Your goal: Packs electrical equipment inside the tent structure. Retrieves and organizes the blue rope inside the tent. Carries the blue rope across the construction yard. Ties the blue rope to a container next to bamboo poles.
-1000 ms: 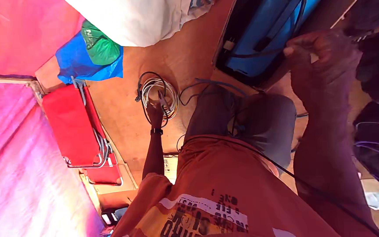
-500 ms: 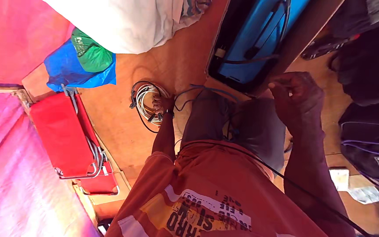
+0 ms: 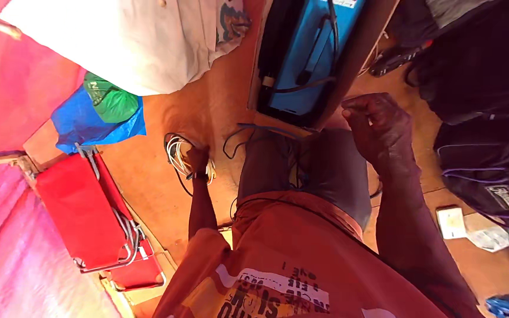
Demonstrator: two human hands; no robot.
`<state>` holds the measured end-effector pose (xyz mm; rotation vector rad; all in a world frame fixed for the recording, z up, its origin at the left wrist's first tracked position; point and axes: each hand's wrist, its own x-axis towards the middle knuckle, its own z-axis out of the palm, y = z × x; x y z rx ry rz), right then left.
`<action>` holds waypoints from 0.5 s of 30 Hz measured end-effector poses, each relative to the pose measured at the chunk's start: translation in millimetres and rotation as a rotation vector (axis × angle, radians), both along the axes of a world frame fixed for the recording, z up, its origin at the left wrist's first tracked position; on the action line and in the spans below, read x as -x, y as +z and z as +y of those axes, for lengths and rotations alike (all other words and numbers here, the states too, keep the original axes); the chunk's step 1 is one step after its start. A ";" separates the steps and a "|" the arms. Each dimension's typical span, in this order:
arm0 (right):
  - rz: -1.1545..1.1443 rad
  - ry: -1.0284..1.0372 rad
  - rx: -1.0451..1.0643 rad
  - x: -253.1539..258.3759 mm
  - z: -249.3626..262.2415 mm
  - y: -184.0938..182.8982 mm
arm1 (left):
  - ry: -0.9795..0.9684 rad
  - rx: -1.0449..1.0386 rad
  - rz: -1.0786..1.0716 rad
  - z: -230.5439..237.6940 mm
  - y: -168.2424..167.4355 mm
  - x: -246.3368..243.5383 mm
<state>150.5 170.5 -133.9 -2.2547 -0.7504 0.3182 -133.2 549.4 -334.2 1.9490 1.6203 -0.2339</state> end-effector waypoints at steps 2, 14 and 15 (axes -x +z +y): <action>-0.009 -0.007 0.005 -3.3 -8.7 -0.2 | 0.141 0.032 -0.080 15.9 30.7 27.3; 0.074 -0.035 -0.150 9.3 -22.7 1.3 | 0.340 0.247 -1.262 16.9 221.8 103.2; 0.106 -0.023 -0.209 13.3 -18.5 4.1 | 0.294 0.252 -1.268 8.0 245.7 97.3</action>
